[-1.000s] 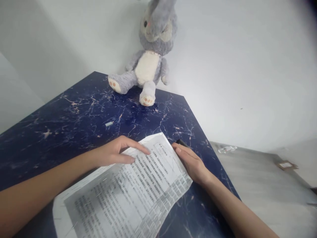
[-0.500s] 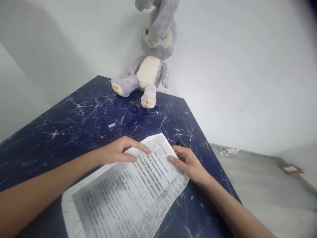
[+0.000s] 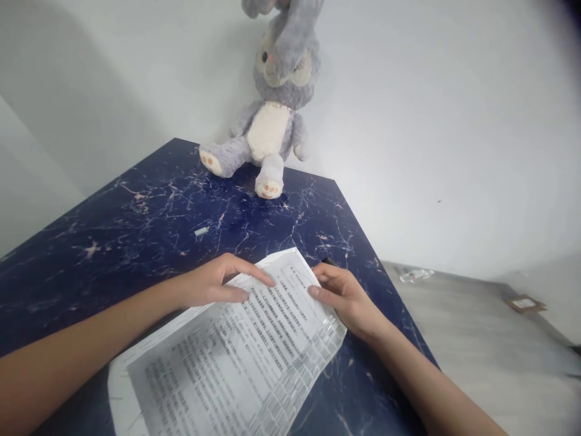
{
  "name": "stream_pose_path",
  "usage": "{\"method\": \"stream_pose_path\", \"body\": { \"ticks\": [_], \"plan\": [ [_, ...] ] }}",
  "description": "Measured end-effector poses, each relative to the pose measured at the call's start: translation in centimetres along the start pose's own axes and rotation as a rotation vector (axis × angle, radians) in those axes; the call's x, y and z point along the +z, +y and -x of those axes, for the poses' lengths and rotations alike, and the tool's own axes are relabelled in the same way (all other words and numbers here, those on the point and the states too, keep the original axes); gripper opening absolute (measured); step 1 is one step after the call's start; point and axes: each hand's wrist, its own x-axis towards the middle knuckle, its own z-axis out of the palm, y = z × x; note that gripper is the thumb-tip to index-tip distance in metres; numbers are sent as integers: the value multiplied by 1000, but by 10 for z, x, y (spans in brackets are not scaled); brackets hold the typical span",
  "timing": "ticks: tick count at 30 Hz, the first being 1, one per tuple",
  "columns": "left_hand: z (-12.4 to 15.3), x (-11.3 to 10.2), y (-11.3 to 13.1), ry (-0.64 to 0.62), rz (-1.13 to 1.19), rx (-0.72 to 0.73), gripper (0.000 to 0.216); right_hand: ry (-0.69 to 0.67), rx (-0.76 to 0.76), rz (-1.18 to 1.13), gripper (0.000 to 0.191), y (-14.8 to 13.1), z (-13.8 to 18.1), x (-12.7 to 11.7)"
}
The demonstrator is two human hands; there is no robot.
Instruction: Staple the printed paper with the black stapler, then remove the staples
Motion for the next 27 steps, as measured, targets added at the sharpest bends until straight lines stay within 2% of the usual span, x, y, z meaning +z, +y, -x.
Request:
{"method": "stream_pose_path", "body": {
  "ticks": [14, 21, 27],
  "plan": [
    [-1, -2, 0, 4, -52, 21, 41, 51, -33, 7, 27, 2, -1, 1],
    [-1, -2, 0, 9, -63, 23, 39, -3, -105, 15, 27, -3, 0, 0],
    [-1, -2, -1, 6, -76, 31, 40, 29, -120, 51, 29, 1, -1, -1]
  ]
}}
